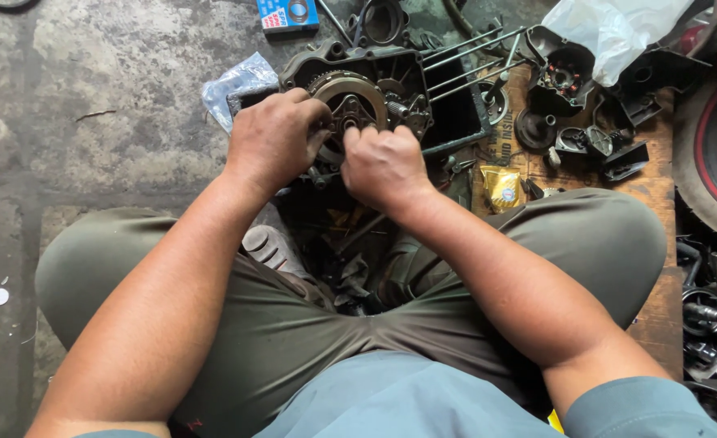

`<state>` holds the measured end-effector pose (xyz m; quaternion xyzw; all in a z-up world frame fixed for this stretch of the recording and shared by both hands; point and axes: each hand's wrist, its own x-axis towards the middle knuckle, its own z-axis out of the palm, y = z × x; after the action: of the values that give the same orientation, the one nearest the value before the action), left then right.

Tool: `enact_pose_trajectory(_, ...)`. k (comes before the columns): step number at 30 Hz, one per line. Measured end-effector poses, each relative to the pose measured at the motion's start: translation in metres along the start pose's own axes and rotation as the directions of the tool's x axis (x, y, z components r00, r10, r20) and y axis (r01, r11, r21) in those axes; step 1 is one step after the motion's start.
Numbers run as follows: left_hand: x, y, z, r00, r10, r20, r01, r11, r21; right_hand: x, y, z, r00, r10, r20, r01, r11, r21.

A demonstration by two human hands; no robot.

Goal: Assembling components of a motorcycle engine clutch unit.

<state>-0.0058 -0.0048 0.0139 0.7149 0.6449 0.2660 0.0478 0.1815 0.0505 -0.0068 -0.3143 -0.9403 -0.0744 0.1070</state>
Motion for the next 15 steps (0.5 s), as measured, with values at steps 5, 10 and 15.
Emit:
enact_pose_trajectory(5, 0.002, 0.0, 0.002, 1.0, 0.007, -0.01, -0.007, 1.0, 0.0, 0.001, 0.006, -0.002, 0.994, 0.053, 0.091, -0.056, 0.998, 0.035)
enact_pose_trajectory(10, -0.001, 0.0, 0.0, 1.0, 0.011, -0.022, -0.01, 1.0, 0.024, 0.01, 0.033, -0.03, 0.988, 0.142, 0.055, -0.148, 0.982, 0.121)
enact_pose_trajectory(15, 0.002, 0.0, 0.001, 0.994, 0.085, -0.065, -0.08, 0.995, 0.064, 0.003, 0.051, -0.015, 0.991, 0.123, 0.054, -0.132, 0.97, 0.205)
